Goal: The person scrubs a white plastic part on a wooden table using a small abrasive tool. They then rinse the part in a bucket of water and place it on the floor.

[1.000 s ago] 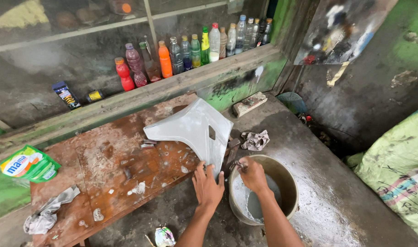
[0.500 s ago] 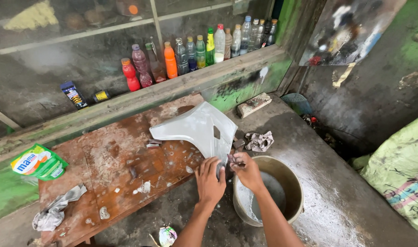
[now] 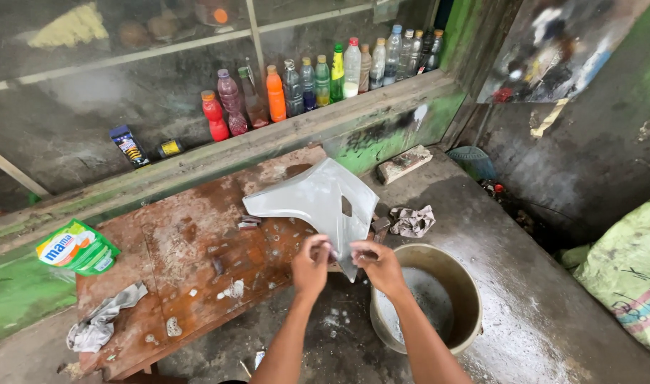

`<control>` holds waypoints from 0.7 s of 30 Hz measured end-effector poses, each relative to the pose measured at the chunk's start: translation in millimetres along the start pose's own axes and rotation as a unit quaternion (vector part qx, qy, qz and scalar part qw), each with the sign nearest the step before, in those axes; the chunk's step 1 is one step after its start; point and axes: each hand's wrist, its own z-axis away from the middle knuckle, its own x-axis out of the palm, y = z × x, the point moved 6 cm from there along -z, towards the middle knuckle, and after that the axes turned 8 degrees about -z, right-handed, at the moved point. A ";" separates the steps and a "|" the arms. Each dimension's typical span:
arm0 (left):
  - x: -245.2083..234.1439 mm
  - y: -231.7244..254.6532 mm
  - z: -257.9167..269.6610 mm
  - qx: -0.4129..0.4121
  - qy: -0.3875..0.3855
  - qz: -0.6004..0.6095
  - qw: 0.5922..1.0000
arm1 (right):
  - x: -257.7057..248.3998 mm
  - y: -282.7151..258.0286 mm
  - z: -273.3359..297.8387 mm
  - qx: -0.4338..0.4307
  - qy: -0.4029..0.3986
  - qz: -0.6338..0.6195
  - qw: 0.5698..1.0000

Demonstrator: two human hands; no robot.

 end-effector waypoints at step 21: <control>-9.0 -16.6 -11.7 -0.023 0.035 -0.178 0.983 | 0.3 71.5 -11.5 0.200 -0.006 -0.285 0.937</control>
